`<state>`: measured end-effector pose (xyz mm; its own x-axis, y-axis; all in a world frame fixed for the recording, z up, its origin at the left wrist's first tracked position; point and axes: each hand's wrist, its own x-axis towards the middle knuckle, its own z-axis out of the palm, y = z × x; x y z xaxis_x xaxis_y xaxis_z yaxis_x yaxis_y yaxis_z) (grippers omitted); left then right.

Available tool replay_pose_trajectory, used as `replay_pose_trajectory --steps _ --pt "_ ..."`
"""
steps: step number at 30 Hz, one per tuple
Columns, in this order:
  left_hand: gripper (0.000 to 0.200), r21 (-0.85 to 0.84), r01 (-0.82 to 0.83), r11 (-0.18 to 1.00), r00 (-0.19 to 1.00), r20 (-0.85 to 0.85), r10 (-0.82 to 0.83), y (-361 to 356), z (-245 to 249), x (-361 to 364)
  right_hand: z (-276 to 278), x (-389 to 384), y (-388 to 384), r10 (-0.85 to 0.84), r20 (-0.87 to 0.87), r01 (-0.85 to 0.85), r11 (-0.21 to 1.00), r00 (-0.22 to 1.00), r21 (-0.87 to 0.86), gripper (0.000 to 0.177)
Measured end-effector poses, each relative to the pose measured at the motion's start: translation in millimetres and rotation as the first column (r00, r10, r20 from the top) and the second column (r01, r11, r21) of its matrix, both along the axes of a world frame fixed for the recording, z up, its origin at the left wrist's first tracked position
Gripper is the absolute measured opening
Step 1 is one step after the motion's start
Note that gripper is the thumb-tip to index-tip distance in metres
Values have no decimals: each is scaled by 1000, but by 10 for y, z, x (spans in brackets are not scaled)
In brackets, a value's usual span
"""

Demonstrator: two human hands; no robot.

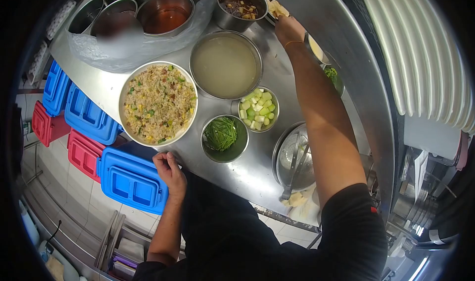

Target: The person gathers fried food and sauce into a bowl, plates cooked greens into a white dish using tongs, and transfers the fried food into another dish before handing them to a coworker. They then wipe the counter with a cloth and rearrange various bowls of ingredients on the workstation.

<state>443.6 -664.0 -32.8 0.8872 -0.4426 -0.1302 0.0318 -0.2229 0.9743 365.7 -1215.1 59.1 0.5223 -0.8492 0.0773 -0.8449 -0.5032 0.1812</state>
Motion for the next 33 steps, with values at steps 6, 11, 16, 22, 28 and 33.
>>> replay_pose_trajectory --steps 6,11,16,22,28,33 --pt "17 -20 -13 1000 1000 10 13 9 -93 0 -83 -188 -36 27 -11 -27 999 1000 18 31" --pt "16 -34 4 999 1000 13 -3 -10 0 12 29 -247 152 95 58 -97 995 994 34 36" --pt "19 -50 37 998 999 -38 -39 32 -51 26 437 -612 674 139 130 -123 984 982 -126 47" --pt "15 -18 153 988 973 -169 -154 108 373 37 1001 -1905 1736 34 252 3 989 967 -145 42" --pt "24 58 568 821 732 420 -536 -562 1383 -184 1372 -1904 3006 -199 447 93 964 872 248 30" --pt "40 292 467 835 690 470 -550 -781 1462 -145 811 -1220 2749 -81 332 -45 934 940 355 28"
